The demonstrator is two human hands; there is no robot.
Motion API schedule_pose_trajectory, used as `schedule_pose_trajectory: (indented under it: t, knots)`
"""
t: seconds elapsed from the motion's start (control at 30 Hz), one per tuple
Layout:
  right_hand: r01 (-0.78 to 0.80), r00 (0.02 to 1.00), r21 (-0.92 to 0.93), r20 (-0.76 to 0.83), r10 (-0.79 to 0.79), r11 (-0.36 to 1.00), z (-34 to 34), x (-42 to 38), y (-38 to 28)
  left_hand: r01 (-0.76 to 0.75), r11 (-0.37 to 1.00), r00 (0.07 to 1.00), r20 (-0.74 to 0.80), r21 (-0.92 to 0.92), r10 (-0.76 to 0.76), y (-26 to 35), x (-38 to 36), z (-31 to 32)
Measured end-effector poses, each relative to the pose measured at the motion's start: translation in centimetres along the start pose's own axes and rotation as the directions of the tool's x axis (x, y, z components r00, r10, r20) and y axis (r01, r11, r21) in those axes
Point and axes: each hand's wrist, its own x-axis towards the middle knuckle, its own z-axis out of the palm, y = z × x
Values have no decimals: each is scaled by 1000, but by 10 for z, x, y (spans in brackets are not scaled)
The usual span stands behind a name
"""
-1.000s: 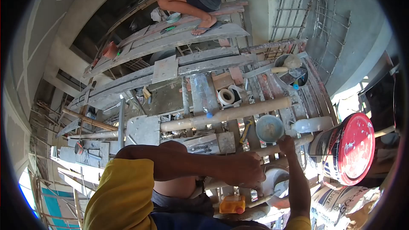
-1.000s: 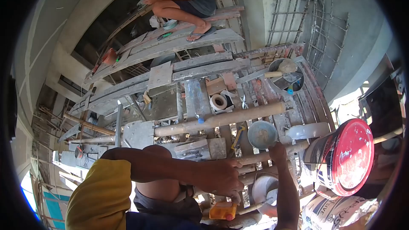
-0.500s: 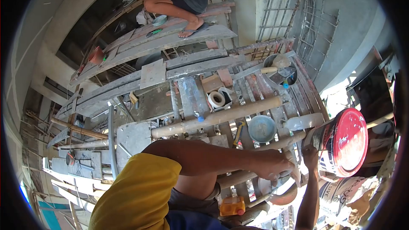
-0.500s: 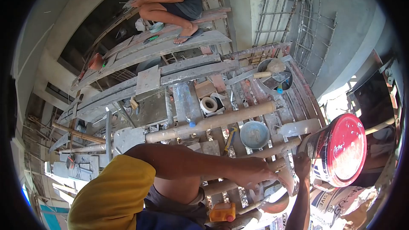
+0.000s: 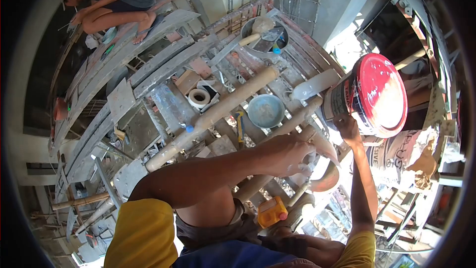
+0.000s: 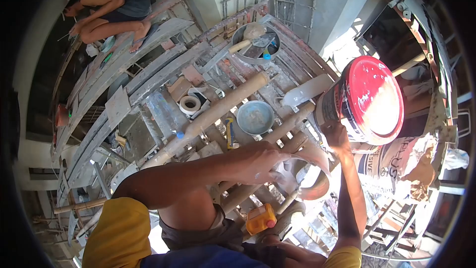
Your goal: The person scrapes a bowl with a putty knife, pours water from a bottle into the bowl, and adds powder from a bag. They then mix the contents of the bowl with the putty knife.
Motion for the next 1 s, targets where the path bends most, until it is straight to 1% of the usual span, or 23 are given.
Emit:
schedule_pose_trajectory:
  t: [0.03, 0.07, 0.1, 0.13, 0.17, 0.2, 0.23, 0.3, 0.37, 0.43, 0.5, 0.53, 0.57, 0.6, 0.63, 0.67, 0.7, 0.8, 0.83, 0.87, 0.9, 0.97, 1.0]
  knots:
    - [35, 999, -15, 3, -35, 999, -5, 1, -5, -21, 1000, 999, 25, -10, 21, -1, -2, 1]
    - [24, 1000, -18, -9, -24, 1000, -8, 1, -6, -7, 1000, 999, 32, 28, 6, -3, -4, 1]
    - [10, 1000, -20, -21, -11, 1000, -12, 0, -4, 6, 998, 999, 40, 65, -9, -3, -6, 0]
    - [-50, 998, -1, -44, 50, 999, -11, 1, 5, -13, 998, 998, 61, 61, 10, -3, -8, -1]
    - [-58, 998, 24, -39, 59, 998, -12, 1, 12, 5, 996, 990, 138, 84, -17, -3, -8, -3]
    - [-74, 997, -32, -10, 74, 997, -17, -1, 9, 20, 994, 976, 214, 109, -43, -2, -9, -3]
    - [-89, 996, -87, 17, 91, 992, -22, -1, 1, -1, 995, 971, 236, 105, -24, -1, -8, -4]
    - [-147, 977, -20, 151, 148, 989, -34, -6, -7, 44, 956, 896, 412, 291, -167, 1, -6, -4]
    - [-154, 967, 11, 206, 148, 988, -35, -10, -4, 14, 947, 893, 423, 320, -156, -3, -10, 4]
    - [-182, 924, -37, 336, 183, 983, -40, -13, -5, -16, 937, 890, 431, 348, -145, -2, -10, 8]
    - [-15, 961, -293, 258, 95, 956, -40, -27, -7, 43, 942, 881, 433, 332, -192, 5, -5, 6]
    - [275, 917, -422, 385, -104, 864, -33, -30, 16, 21, 942, 896, 412, 335, -166, 4, -4, 7]
    - [545, 805, -494, 534, -258, 677, -27, -27, 45, -19, 942, 889, 437, 335, -137, 6, 1, 8]
    - [693, 711, -466, 568, -415, 549, -27, -31, 62, 22, 945, 884, 436, 328, -171, 10, 3, 8]
    - [688, 717, -431, 528, -455, 585, -40, -42, 49, 68, 944, 878, 431, 321, -210, 14, 4, 9]
    - [487, 834, -395, 474, -281, 779, -52, -52, 34, 62, 946, 881, 429, 317, -201, 15, 6, 10]
    - [250, 897, -335, 432, -87, 909, -66, -61, 20, 44, 946, 878, 440, 321, -190, 16, 8, 11]
    - [167, 904, -309, 426, -21, 936, -104, -77, 11, 63, 935, 863, 452, 349, -226, 20, 13, 14]
    - [159, 954, -262, 288, -80, 952, -114, -83, 16, 50, 921, 864, 446, 387, -234, 24, 15, 15]
    - [26, 980, -312, 193, 36, 950, -129, -92, 20, 46, 906, 866, 436, 422, -247, 26, 17, 16]
    - [-100, 984, -343, 104, 143, 934, -151, -100, -1, 59, 906, 864, 434, 418, -256, 28, 19, 19]
    - [-42, 987, -383, -161, -22, 923, -163, -109, 2, 90, 918, 862, 432, 385, -266, 30, 19, 19]
    - [-67, 988, -293, -151, 24, 954, -164, -106, -1, 51, 926, 891, 403, 373, -212, 22, 16, 24]
